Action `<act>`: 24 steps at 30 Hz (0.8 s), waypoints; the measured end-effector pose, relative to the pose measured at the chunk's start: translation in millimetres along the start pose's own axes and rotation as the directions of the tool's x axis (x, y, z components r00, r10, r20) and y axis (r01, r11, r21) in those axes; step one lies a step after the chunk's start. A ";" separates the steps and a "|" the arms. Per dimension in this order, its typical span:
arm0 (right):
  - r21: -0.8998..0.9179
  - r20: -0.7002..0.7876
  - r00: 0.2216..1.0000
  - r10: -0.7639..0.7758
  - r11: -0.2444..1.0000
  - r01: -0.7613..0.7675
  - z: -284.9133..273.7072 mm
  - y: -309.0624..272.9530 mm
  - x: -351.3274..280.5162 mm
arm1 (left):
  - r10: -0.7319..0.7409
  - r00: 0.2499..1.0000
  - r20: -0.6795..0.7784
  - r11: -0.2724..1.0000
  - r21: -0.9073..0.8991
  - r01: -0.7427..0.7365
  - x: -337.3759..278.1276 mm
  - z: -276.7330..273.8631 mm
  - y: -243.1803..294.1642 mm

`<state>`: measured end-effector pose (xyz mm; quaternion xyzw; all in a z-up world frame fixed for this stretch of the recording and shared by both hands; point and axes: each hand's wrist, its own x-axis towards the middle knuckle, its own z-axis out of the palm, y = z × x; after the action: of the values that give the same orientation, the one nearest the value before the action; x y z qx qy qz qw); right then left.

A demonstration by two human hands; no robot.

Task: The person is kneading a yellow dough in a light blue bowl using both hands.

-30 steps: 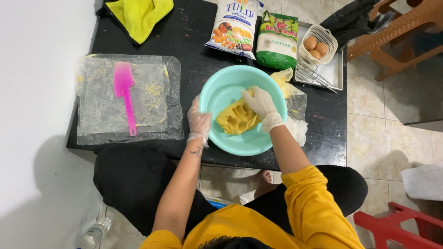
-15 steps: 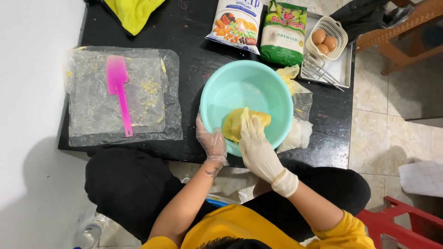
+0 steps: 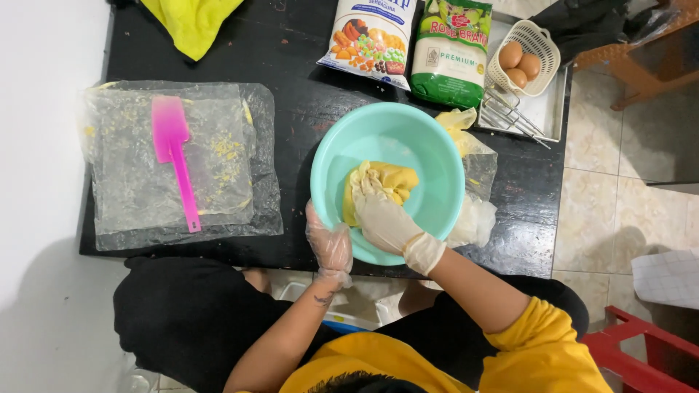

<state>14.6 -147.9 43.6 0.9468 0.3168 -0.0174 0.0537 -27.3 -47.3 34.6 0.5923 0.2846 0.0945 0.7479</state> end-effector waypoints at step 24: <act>0.874 0.342 0.719 0.605 0.077 -0.479 -32.9 80.8 -22.6 | -0.103 0.957 0.272 0.913 0.406 -0.018 91.0 -16.4 -5.0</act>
<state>45.1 -221.8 85.1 0.8416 -0.1259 -0.1212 -0.5110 37.5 8.5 -0.9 0.7350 0.1991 -0.0700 0.6444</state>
